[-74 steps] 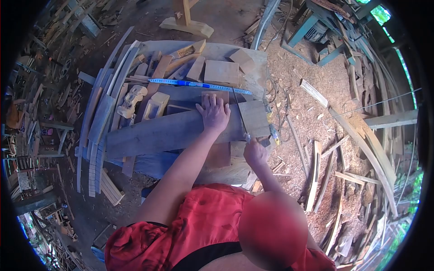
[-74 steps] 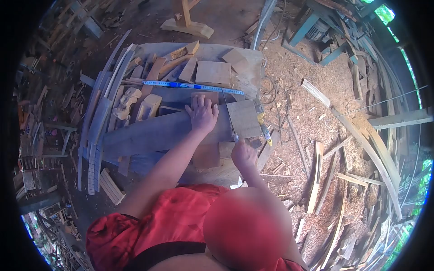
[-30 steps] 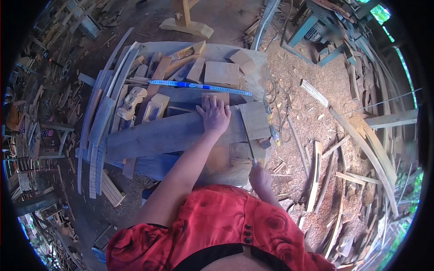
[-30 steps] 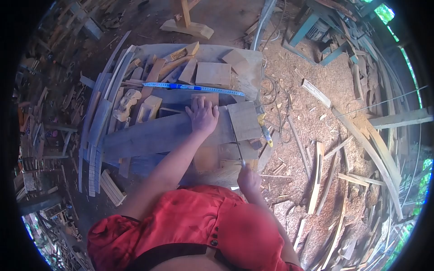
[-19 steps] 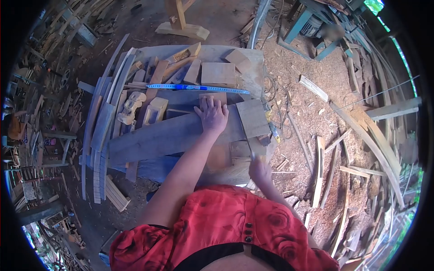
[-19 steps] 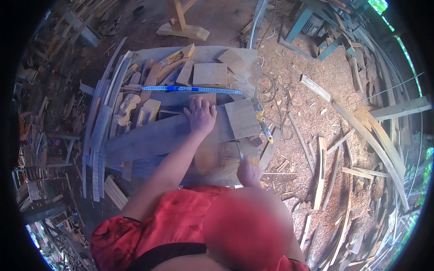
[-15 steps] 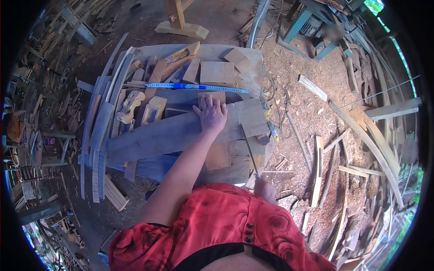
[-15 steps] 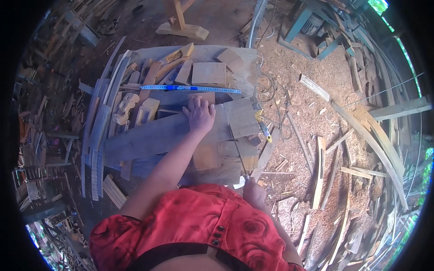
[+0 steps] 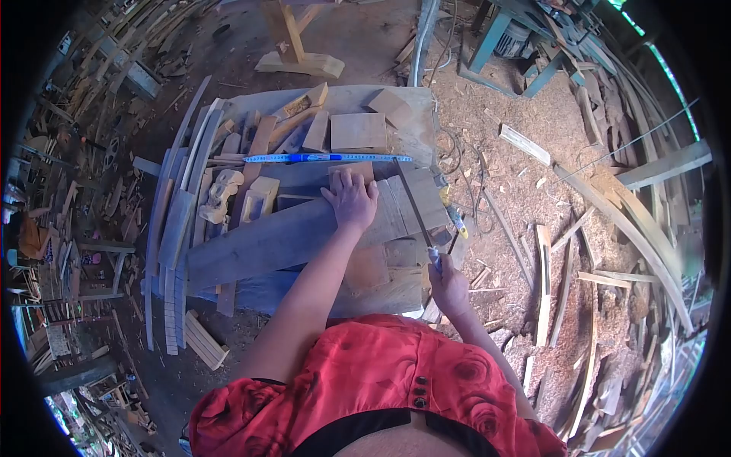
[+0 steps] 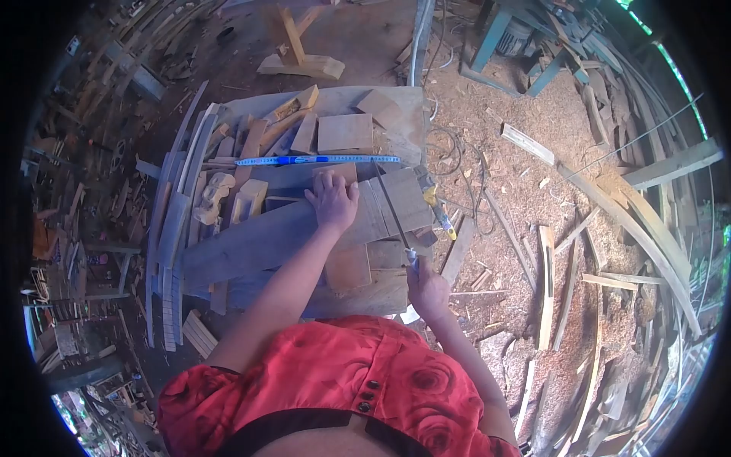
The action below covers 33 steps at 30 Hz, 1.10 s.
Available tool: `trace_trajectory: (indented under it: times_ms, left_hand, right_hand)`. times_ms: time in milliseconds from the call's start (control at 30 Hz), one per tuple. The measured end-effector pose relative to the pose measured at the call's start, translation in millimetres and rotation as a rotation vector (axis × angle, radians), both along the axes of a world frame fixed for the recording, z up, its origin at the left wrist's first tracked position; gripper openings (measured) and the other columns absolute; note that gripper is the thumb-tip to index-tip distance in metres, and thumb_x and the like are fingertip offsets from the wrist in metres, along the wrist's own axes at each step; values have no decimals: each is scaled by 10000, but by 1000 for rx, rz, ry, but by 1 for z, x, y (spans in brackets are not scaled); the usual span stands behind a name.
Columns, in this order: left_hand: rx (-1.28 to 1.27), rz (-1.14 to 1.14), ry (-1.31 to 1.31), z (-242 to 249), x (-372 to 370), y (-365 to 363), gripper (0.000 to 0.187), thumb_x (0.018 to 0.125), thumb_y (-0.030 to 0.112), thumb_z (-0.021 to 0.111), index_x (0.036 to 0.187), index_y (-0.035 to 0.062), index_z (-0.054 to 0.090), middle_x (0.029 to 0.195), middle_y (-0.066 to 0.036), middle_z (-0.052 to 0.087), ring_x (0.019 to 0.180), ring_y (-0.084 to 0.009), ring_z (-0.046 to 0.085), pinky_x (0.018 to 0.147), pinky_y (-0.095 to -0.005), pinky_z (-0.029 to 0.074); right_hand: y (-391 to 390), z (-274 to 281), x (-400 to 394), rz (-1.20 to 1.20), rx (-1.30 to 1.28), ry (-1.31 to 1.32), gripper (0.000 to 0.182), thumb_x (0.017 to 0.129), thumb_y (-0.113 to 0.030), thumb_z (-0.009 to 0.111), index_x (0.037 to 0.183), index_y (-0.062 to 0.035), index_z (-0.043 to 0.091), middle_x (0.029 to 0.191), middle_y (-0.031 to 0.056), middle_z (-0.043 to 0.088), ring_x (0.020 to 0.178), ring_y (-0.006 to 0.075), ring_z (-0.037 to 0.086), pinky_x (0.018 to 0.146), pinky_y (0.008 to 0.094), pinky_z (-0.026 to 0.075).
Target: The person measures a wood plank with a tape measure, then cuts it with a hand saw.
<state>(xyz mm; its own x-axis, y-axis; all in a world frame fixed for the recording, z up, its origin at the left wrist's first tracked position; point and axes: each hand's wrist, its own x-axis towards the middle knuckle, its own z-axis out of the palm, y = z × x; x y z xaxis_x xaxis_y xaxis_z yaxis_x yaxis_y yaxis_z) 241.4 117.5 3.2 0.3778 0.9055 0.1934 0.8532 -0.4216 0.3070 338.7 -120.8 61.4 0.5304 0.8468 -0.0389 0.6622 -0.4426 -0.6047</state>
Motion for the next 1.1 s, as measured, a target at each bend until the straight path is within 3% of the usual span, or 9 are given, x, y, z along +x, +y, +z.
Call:
trace_trajectory:
  times_ms: [267, 367, 600, 700, 867, 1100]
  left_hand:
    - [-4, -1, -7, -2, 0, 1, 389, 872, 391, 455, 1038, 44, 518, 1253, -160, 395, 1270, -345, 292, 930, -697, 225]
    - [-10, 10, 9, -2, 0, 1, 379, 849, 379, 510, 1046, 54, 519, 1273, -114, 365, 1282, -319, 264, 933, -691, 235]
    - [-4, 7, 5, -1, 0, 0, 383, 849, 376, 511, 1053, 51, 521, 1271, -115, 367, 1276, -318, 272, 932, -691, 236]
    - [12, 9, -9, -1, 0, 0, 379, 849, 375, 511, 1048, 53, 522, 1268, -116, 370, 1272, -317, 276, 928, -690, 240]
    - [18, 4, 5, -1, 0, 0, 357, 849, 373, 513, 1016, 58, 516, 1265, -115, 373, 1269, -320, 285, 922, -692, 247]
    - [33, -17, -25, 2, 0, -1, 358, 872, 379, 464, 1001, 50, 522, 1236, -146, 400, 1260, -338, 297, 924, -695, 233]
  right_hand:
    - [26, -25, 3, 52, -224, -71, 227, 881, -294, 487, 922, -77, 437, 644, 223, 595, 615, 413, 597, 565, 517, 455]
    - [28, -28, 2, 44, -250, -60, 223, 883, -291, 483, 919, -75, 441, 652, 234, 598, 625, 413, 602, 574, 515, 461]
    - [27, -33, -1, 69, -242, -94, 226, 879, -284, 483, 905, -63, 445, 646, 228, 600, 629, 418, 602, 583, 520, 462]
    - [26, -31, -3, 52, -218, -116, 231, 875, -273, 492, 910, -54, 429, 621, 239, 575, 597, 430, 580, 543, 531, 436]
    - [36, -19, -9, 78, -379, -120, 161, 859, -189, 456, 905, -34, 451, 664, 222, 611, 642, 397, 619, 610, 499, 475]
    - [67, -31, 5, 174, -315, -155, 145, 847, -145, 442, 926, -24, 440, 658, 212, 613, 651, 373, 631, 603, 476, 485]
